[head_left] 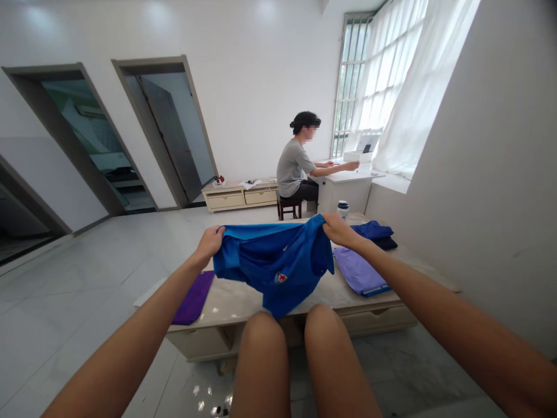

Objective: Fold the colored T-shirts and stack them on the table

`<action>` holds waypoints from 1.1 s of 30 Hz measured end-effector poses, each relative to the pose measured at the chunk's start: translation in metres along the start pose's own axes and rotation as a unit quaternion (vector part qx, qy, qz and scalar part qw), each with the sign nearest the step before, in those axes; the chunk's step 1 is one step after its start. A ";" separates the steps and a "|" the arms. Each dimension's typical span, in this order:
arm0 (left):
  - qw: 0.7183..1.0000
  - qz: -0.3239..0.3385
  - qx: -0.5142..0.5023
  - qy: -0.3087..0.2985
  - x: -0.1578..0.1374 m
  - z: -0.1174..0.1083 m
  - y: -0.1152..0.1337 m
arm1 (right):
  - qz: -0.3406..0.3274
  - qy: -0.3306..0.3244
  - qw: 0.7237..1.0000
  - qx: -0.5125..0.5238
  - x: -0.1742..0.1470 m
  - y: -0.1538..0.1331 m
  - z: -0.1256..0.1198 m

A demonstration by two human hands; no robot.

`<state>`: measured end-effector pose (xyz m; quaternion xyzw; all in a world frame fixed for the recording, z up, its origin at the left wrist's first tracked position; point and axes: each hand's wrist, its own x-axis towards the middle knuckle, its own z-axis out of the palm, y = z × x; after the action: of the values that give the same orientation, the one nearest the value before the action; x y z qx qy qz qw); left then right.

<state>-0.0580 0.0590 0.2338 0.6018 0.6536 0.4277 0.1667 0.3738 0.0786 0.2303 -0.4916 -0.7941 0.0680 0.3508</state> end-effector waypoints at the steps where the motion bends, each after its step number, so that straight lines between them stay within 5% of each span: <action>1: 1.000 -0.003 0.011 0.019 0.002 0.005 -0.008 | 0.013 0.006 1.000 0.011 0.004 0.004 0.007; 4: 0.998 0.056 0.017 0.031 0.001 0.035 -0.020 | 0.028 -0.008 0.997 0.072 0.018 0.007 0.026; 9: 0.958 0.167 -0.166 -0.162 -0.014 0.120 0.000 | -0.019 -0.060 0.977 0.205 0.033 -0.016 0.056; 14: 0.877 0.113 -0.313 -0.345 -0.003 0.181 0.016 | -0.075 -0.040 0.974 0.211 0.023 -0.015 0.087; 17: 0.880 0.097 -0.334 -0.324 0.005 0.192 0.011 | 0.041 0.036 0.969 0.241 -0.014 0.020 0.123; 19: 0.888 0.098 -0.352 -0.278 0.005 0.190 0.007 | 0.163 -0.009 0.933 0.321 -0.045 0.042 0.152; 21: 0.889 0.088 -0.371 -0.253 0.003 0.182 0.006 | 0.218 -0.102 0.888 0.392 -0.069 0.052 0.178; 25: 0.888 0.079 -0.383 -0.244 -0.001 0.157 0.011 | 0.204 -0.153 0.851 0.460 -0.073 0.035 0.197; 29: 0.918 0.097 -0.344 -0.174 0.005 0.113 0.027 | 0.182 -0.096 0.893 0.400 -0.034 0.012 0.160; 33: 0.941 0.143 -0.300 -0.068 -0.002 0.047 0.055 | 0.090 0.086 0.948 0.293 0.006 -0.019 0.079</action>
<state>0.0127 0.0690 0.2479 0.6388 0.3889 0.5813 0.3207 0.3087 0.0930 0.1828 -0.4409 -0.6582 0.2865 0.5388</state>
